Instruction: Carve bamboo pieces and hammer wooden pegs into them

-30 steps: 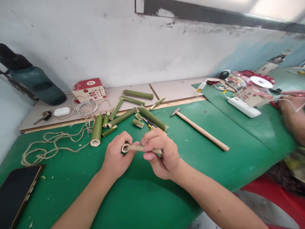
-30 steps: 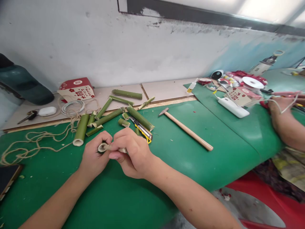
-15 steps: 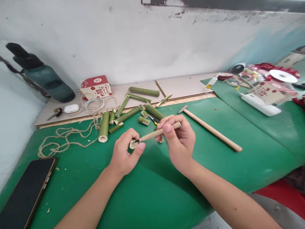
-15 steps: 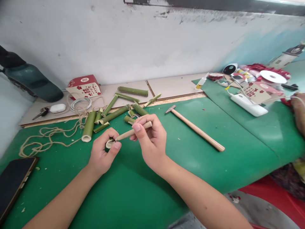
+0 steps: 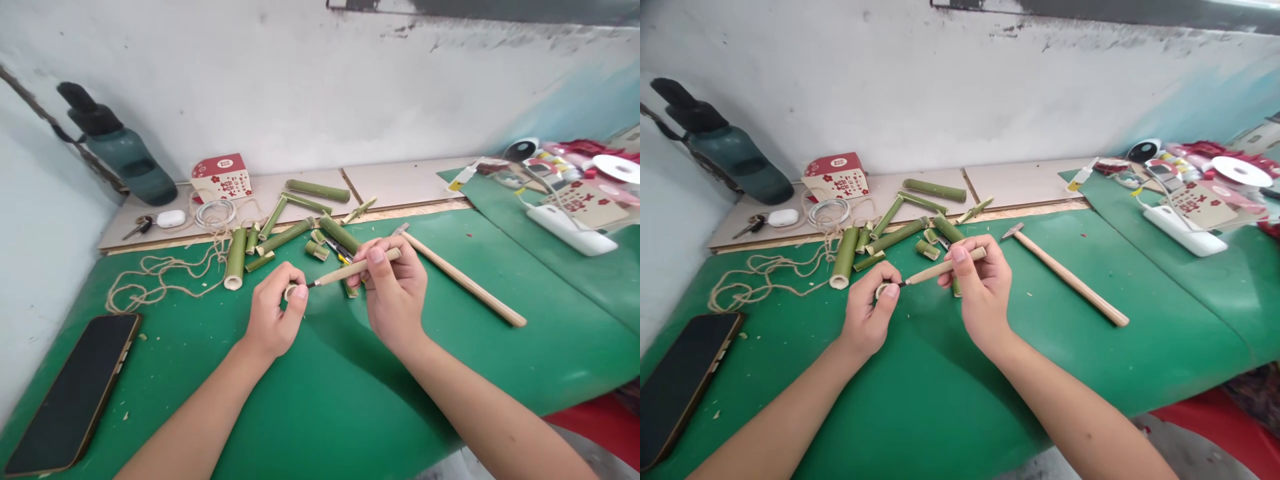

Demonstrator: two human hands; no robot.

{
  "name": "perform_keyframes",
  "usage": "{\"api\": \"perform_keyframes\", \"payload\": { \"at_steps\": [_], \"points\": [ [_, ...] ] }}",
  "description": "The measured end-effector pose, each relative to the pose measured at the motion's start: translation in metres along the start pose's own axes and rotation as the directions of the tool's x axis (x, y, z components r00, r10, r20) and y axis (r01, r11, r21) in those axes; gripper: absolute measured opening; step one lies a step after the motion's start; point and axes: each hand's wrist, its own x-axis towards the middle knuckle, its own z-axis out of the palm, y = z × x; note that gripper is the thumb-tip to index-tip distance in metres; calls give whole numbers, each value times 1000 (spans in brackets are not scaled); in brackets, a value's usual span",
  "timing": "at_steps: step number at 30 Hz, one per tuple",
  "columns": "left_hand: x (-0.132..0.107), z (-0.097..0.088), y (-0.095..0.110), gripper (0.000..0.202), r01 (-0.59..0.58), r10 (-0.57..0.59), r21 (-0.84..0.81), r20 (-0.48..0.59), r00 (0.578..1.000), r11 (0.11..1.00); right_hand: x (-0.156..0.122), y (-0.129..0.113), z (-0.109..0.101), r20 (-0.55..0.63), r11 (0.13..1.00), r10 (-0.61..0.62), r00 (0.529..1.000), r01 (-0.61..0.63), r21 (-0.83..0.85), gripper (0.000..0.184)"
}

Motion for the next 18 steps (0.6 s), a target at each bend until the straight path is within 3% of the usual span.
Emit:
{"api": "perform_keyframes", "payload": {
  "at_steps": [5,9,11,14,16,18],
  "points": [
    [0,0,0,15,1,-1,17,-23,1000,1000,1,3,-2,-1,1000,-8,1000,8,-17,17],
    [1,3,-1,16,-3,4,77,-13,1000,997,-3,2,-2,49,984,-169,984,171,-39,12],
    [0,5,-2,20,-2,2,87,-4,1000,996,-7,0,-2,78,943,-320,944,325,-69,8],
    [1,6,-4,21,-4,4,85,-1,1000,996,-14,-3,-2,135,821,-537,833,553,-146,6],
    [1,7,-4,22,-5,5,86,-4,1000,996,-16,-4,-3,208,756,-599,773,632,-171,6],
    [2,7,-4,23,-6,7,96,-3,1000,995,-17,-5,-3,301,737,-594,746,655,-168,6]
  ]
}}
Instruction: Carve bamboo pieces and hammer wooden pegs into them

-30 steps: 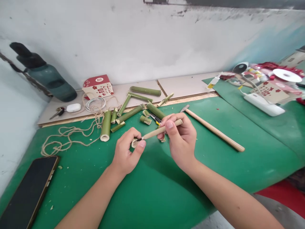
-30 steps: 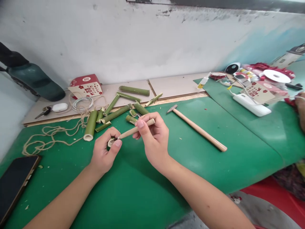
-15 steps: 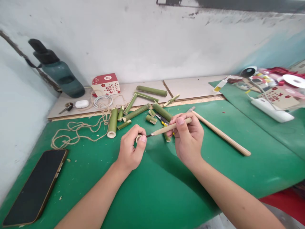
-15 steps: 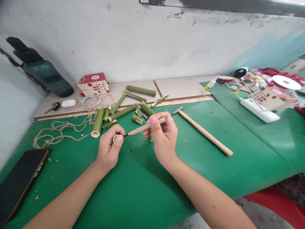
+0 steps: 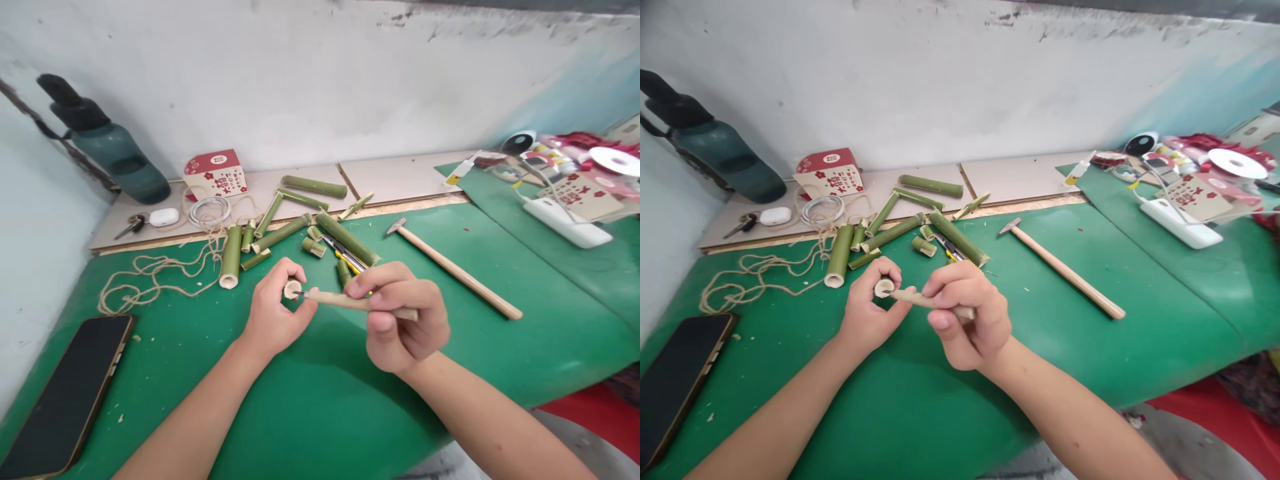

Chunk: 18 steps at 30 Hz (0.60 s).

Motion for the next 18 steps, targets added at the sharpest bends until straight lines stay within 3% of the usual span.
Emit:
{"api": "perform_keyframes", "payload": {
  "at_steps": [4,8,12,18],
  "points": [
    [1,-1,0,24,2,-3,16,13,1000,1000,3,-1,-1,180,998,3,984,8,-65,5],
    [1,-1,-1,25,75,-75,11,-5,997,997,5,-3,-1,272,990,22,962,17,-140,3],
    [2,-1,0,31,114,-114,25,-2,994,993,4,-3,0,298,991,-1,955,40,-125,4],
    [2,-3,-2,37,61,-62,94,7,998,994,-2,1,3,336,998,30,941,-10,-62,9]
  ]
}}
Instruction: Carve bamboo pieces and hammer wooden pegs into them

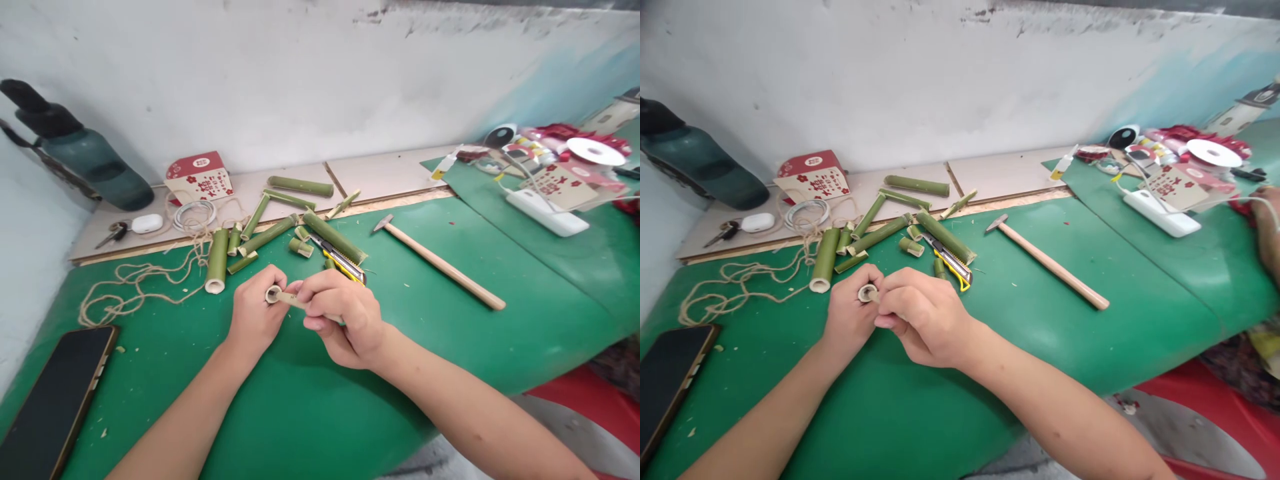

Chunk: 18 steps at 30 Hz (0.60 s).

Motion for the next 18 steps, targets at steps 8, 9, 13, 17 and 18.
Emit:
{"api": "perform_keyframes", "payload": {
  "at_steps": [8,9,13,17,18],
  "points": [
    [1,-4,-9,33,-217,198,234,100,975,948,-2,0,5,-18,1000,-20,1000,20,1,14],
    [1,-4,-9,33,-241,220,257,106,970,936,-2,0,5,-23,1000,-11,1000,11,3,14],
    [2,-8,-6,33,-276,249,298,125,960,914,-2,2,5,-75,1000,23,997,-22,13,17],
    [4,-12,-4,30,-291,240,338,184,953,895,1,2,6,-121,1000,11,993,-11,3,19],
    [4,-12,-4,30,-296,240,348,197,951,889,1,2,7,-120,1000,13,993,-13,-3,19]
  ]
}}
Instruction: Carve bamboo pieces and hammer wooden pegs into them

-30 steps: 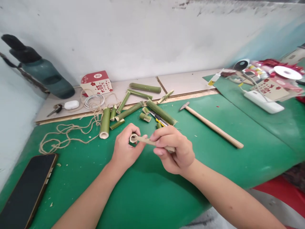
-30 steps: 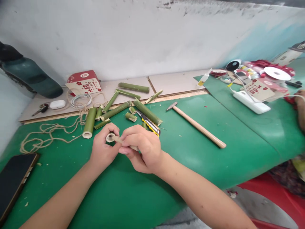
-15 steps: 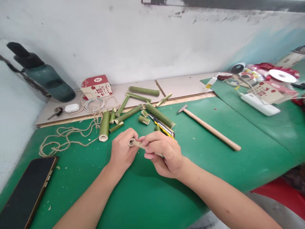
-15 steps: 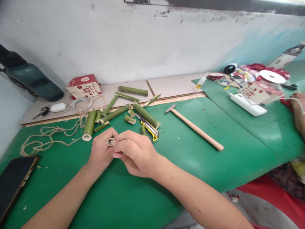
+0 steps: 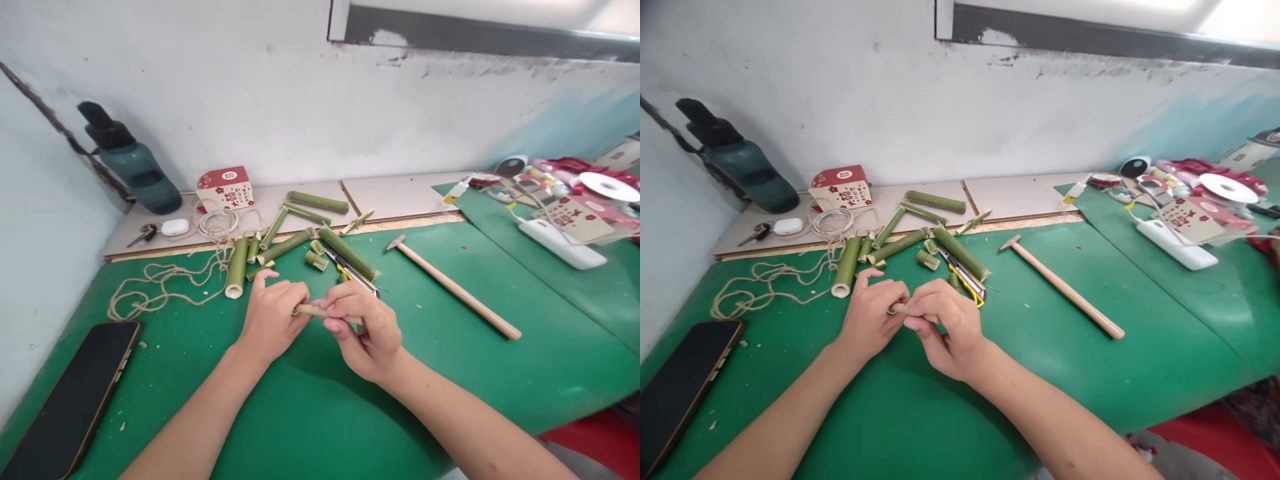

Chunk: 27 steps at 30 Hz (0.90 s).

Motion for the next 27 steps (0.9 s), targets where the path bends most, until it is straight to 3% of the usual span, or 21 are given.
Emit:
{"api": "perform_keyframes", "payload": {
  "at_steps": [7,17,27],
  "points": [
    [1,-2,-1,33,-21,20,11,24,1000,1000,-1,1,4,-64,999,16,998,-19,-42,18],
    [0,-2,0,23,-18,22,-113,39,999,993,-1,4,4,-98,998,40,994,-45,-46,21],
    [0,-2,-1,54,-53,62,-156,49,997,986,-4,9,5,-98,986,159,982,-153,66,16]
  ]
}}
